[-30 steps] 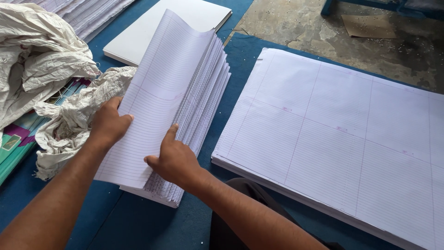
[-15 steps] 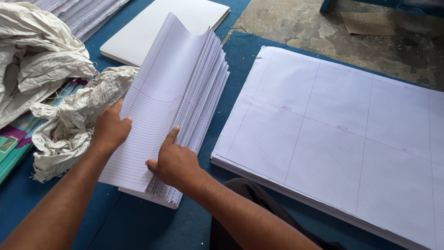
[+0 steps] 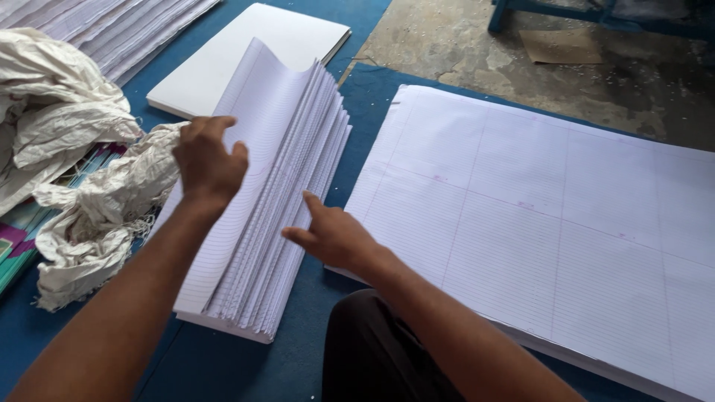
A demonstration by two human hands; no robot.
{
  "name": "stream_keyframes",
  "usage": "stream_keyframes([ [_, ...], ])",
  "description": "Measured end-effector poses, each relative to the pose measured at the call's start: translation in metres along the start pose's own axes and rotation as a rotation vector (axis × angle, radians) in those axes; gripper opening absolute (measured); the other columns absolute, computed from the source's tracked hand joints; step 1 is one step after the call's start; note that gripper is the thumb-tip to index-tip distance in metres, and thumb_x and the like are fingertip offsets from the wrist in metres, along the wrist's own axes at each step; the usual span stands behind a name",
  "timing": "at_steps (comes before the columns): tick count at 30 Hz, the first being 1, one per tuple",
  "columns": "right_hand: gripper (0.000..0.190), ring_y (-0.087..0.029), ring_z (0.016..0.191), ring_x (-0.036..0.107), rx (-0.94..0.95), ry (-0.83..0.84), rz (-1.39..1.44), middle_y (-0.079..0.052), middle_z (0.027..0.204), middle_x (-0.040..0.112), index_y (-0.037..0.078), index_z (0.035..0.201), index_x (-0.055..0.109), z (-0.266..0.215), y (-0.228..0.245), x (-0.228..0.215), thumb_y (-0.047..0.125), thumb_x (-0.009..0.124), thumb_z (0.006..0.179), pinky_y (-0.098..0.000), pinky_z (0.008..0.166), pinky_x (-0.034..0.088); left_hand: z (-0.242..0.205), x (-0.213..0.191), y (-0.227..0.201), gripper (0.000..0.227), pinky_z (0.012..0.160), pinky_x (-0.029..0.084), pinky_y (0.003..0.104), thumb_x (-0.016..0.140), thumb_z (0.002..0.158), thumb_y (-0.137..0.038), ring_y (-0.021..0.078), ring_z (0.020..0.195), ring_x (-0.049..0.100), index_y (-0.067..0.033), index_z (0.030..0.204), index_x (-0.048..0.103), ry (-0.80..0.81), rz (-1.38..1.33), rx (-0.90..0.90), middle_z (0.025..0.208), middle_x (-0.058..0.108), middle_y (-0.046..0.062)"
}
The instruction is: The person folds large sheets of lined paper in half and presses the crease with a small wooden block. They repeat this process for multiple sheets, stacking the folded papers to the left.
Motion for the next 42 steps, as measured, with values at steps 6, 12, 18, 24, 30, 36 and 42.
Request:
stream_keyframes([
  [6,0.074,-0.034,0.095,0.075,0.131,-0.07,-0.078,-0.024,0.102,0.075,-0.003,0.148,0.037,-0.032,-0.053,-0.052,0.041,0.062,0.094,-0.0464,0.088,0.059,0.002,0.021,-0.1,0.028,0.101,0.046,0.047,0.072,0.085,-0.008,0.0326,0.115,0.061,-0.0047,0.113,0.074,-0.016,-0.089,0.266,0.118,0.07,0.017],
  [12,0.06,-0.033,0.102,0.072,0.278,-0.142,-0.162,-0.022,0.113,0.072,0.001,0.138,0.054,-0.073,-0.108,-0.088,0.036,0.067,0.092,-0.0459,0.089,0.057,-0.015,0.061,-0.181,0.025,0.101,0.049,0.045,0.071,0.086,-0.007,0.0307,0.112,0.062,-0.0036,0.111,0.073,0.17,-0.215,0.315,0.115,0.07,0.017],
  [18,0.052,-0.03,0.11,0.068,0.462,-0.124,-0.228,-0.018,0.12,0.07,0.006,0.135,0.059,-0.116,-0.169,-0.113,0.036,0.067,0.092,-0.0455,0.093,0.055,-0.038,0.11,-0.22,0.025,0.102,0.049,0.045,0.07,0.086,-0.014,0.0314,0.118,0.06,-0.0056,0.11,0.073,0.451,-0.258,0.215,0.12,0.068,0.017],
  [24,0.049,-0.029,0.113,0.067,0.605,-0.133,-0.287,-0.016,0.122,0.069,0.007,0.132,0.063,-0.17,-0.238,-0.136,0.037,0.067,0.092,-0.0455,0.097,0.054,-0.075,0.168,-0.23,0.032,0.103,0.05,0.045,0.071,0.091,-0.024,0.0308,0.118,0.062,-0.009,0.119,0.071,0.775,-0.185,0.071,0.126,0.065,0.017],
  [30,0.048,-0.027,0.119,0.065,0.749,-0.139,-0.364,-0.012,0.127,0.068,0.012,0.132,0.064,-0.223,-0.302,-0.168,0.039,0.066,0.093,-0.0456,0.102,0.052,-0.122,0.212,-0.282,0.035,0.101,0.052,0.044,0.073,0.089,-0.024,0.029,0.114,0.064,-0.0106,0.121,0.07,0.974,-0.175,0.127,0.124,0.066,0.014],
  [36,0.049,-0.029,0.122,0.062,0.822,-0.202,-0.439,-0.012,0.131,0.066,0.013,0.131,0.066,-0.295,-0.359,-0.218,0.041,0.068,0.09,-0.0439,0.105,0.05,-0.158,0.229,-0.372,0.033,0.1,0.053,0.044,0.073,0.085,-0.017,0.0302,0.121,0.055,-0.0119,0.118,0.073,1.009,-0.166,0.386,0.128,0.061,0.014],
  [42,0.052,-0.03,0.122,0.064,0.898,-0.228,-0.444,-0.014,0.129,0.069,0.012,0.132,0.066,-0.366,-0.398,-0.252,0.041,0.068,0.089,-0.0439,0.105,0.051,-0.181,0.234,-0.441,0.035,0.096,0.054,0.046,0.072,0.084,-0.014,0.0305,0.121,0.055,-0.0112,0.119,0.072,1.038,-0.12,0.55,0.129,0.059,0.016],
])
Point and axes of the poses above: each hand's wrist, its own z-axis towards the middle knuckle, its own x-axis out of the palm, y = z × x, the point moved 3 cm from there along z, towards the middle knuckle
